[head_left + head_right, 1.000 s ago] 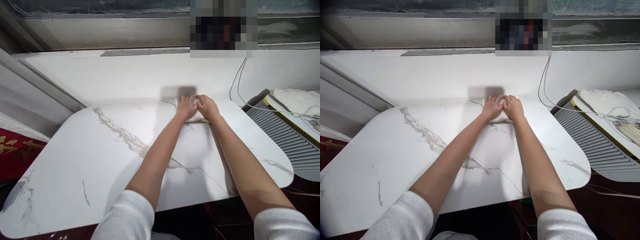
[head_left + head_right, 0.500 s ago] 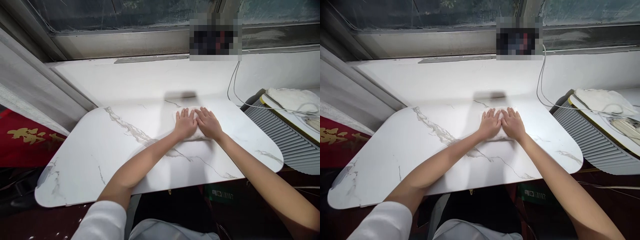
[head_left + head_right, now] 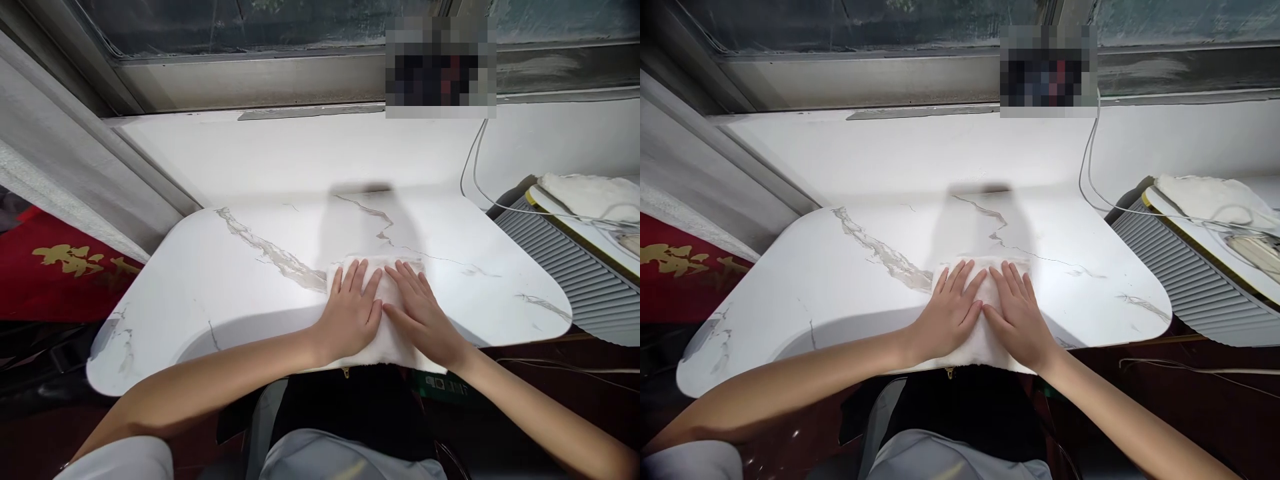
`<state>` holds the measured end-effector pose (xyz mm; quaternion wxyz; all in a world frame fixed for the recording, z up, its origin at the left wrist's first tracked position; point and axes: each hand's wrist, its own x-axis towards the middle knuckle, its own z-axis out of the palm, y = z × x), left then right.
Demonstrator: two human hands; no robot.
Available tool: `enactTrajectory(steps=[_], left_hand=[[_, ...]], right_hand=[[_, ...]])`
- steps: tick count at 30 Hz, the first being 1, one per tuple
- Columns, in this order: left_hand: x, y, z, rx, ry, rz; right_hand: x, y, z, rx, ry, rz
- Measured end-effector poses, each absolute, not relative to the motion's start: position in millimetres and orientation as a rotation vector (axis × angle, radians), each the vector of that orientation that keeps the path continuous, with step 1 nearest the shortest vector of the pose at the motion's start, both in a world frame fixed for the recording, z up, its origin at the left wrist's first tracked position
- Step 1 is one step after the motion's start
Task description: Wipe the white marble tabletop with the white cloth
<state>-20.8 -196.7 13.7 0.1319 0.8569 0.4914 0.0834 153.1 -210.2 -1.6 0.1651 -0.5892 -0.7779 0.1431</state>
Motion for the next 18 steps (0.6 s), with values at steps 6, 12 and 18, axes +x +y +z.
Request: enactTrajectory(steps=[6,12,18], left_hand=[[-19,-140,10,2.304,1.607,0.274],[-25,-39,2,2.273,1.834,0.498],[-34,25,-2,2.355,1.854,0.591]], right_hand=[[138,-143,5,-1.67,-2.392,0.217],[111,-35,6,-1.694,-2.344,0.177],[98,30,-1,-1.701,-2.261,0.131]])
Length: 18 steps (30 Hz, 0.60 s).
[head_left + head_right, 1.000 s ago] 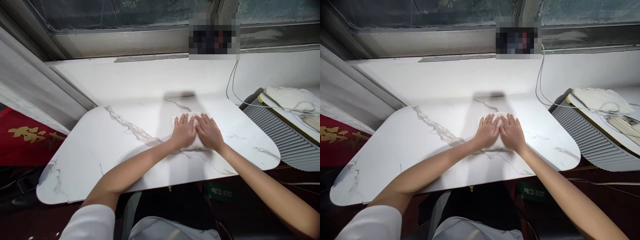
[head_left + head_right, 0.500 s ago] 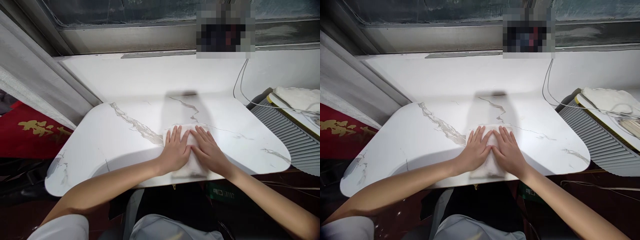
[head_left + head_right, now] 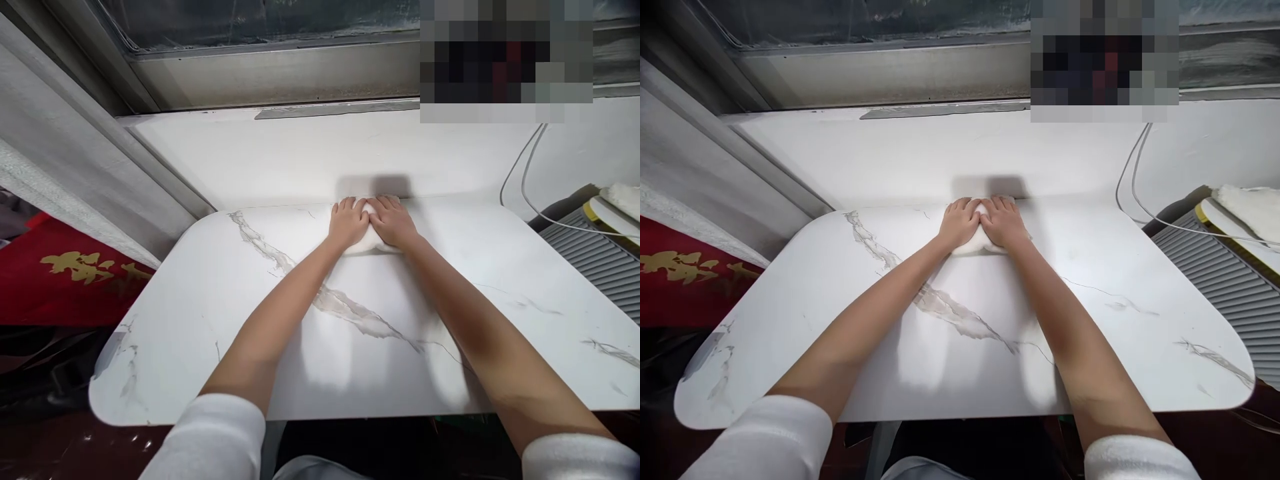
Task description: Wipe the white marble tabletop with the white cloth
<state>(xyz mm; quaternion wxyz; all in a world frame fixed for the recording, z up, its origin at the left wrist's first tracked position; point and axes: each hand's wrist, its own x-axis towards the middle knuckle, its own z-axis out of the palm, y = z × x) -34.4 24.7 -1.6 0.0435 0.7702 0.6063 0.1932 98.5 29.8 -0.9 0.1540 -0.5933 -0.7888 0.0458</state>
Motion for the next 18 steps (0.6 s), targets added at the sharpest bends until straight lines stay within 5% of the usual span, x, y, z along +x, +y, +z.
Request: enactTrajectory(steps=[10,18], left_hand=[[-35,29,0,2.371,1.86,0.537],[-44,-55,-3,2.417,1.861,0.46]], right_hand=[[99,37,-5,-1.681,-2.251,0.058],[96,-46,-6,-1.684,-2.409,-0.046]])
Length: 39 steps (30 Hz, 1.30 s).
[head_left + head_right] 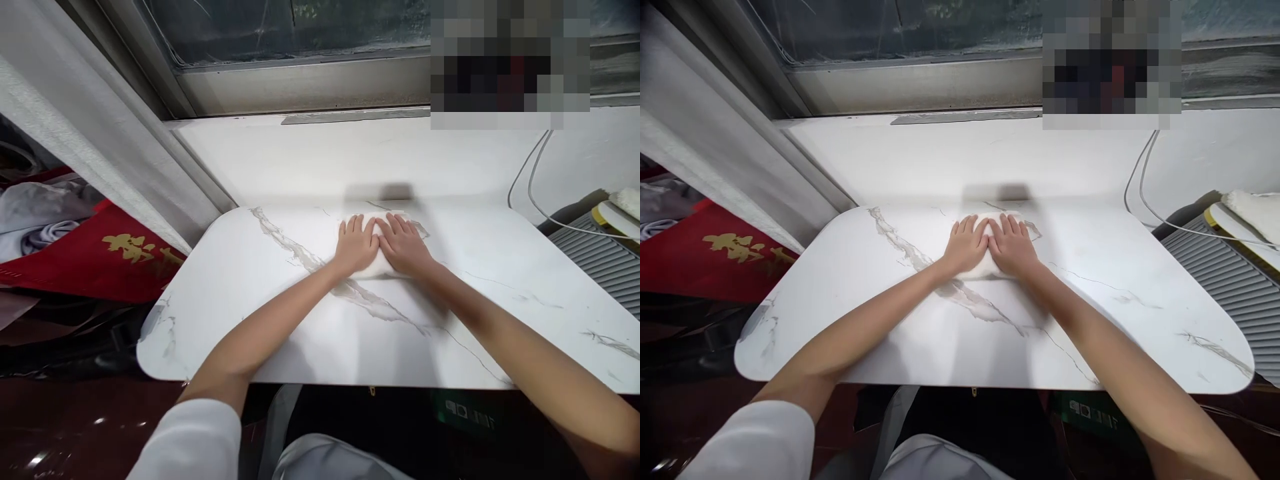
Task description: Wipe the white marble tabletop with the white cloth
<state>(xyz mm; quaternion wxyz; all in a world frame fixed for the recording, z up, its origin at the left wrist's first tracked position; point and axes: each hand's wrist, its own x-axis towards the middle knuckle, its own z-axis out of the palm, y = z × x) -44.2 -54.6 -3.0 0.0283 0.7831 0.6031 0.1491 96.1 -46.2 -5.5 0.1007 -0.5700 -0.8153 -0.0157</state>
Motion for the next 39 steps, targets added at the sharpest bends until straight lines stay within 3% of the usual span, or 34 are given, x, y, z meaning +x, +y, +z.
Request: enactTrajectory(steps=[8,14,19,29,39], left_hand=[[-66,-194,2,2.49,1.7,0.354],[-87,-231,4,2.454,1.705,0.333],[-101,-188,5,2.325,1.838,0.276],[-132,-23,2,2.219,1.967,0.532],[-140,30,5,2.265,1.943,0.532]], right_hand=[[87,-191,-13,-1.555,-2.435,-0.176],[68,-222,-10,-1.467,-2.474,-0.155],[46,-177,-5,-1.497,-2.477,-0.041],[6,-16,-1,-1.505,-2.398,0.093],[-9,33,-3,-1.571,-2.283,0.025]])
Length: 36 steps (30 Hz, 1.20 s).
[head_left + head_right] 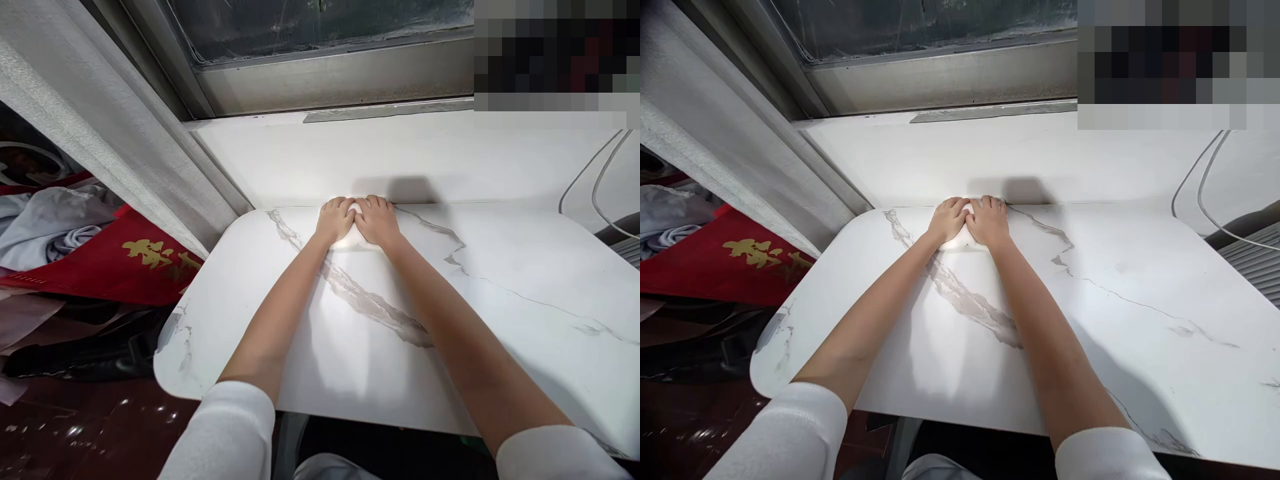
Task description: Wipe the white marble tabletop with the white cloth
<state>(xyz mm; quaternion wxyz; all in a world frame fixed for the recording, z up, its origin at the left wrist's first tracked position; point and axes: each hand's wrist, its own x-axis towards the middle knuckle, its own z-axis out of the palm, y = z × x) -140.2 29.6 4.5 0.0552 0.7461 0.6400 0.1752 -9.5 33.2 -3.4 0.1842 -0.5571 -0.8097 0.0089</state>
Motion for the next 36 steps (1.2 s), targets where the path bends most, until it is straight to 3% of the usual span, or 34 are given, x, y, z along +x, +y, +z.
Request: enactTrajectory(steps=[6,12,19,23,28,36], left_hand=[[-137,4,0,2.293,2.039,0.487],[-144,-86,0,2.375,2.007,0.402],[-171,-221,-1,2.354,2.018,0.405],[-187,-256,-1,2.299,2.053,0.428],[-210,-226,0,2.255,2.091,0.37],[-255,-95,4,2.132,2.245,0.385]], right_hand=[[-6,16,-5,-1.508,-2.365,-0.023],[-9,-74,-9,-1.523,-2.362,-0.01],[-19,-193,-9,-1.264,-2.45,0.203],[-30,-218,-3,-1.148,-2.485,0.389],[-53,-189,2,-1.198,-2.499,0.501],[-111,-68,-1,-1.373,-2.389,0.359]])
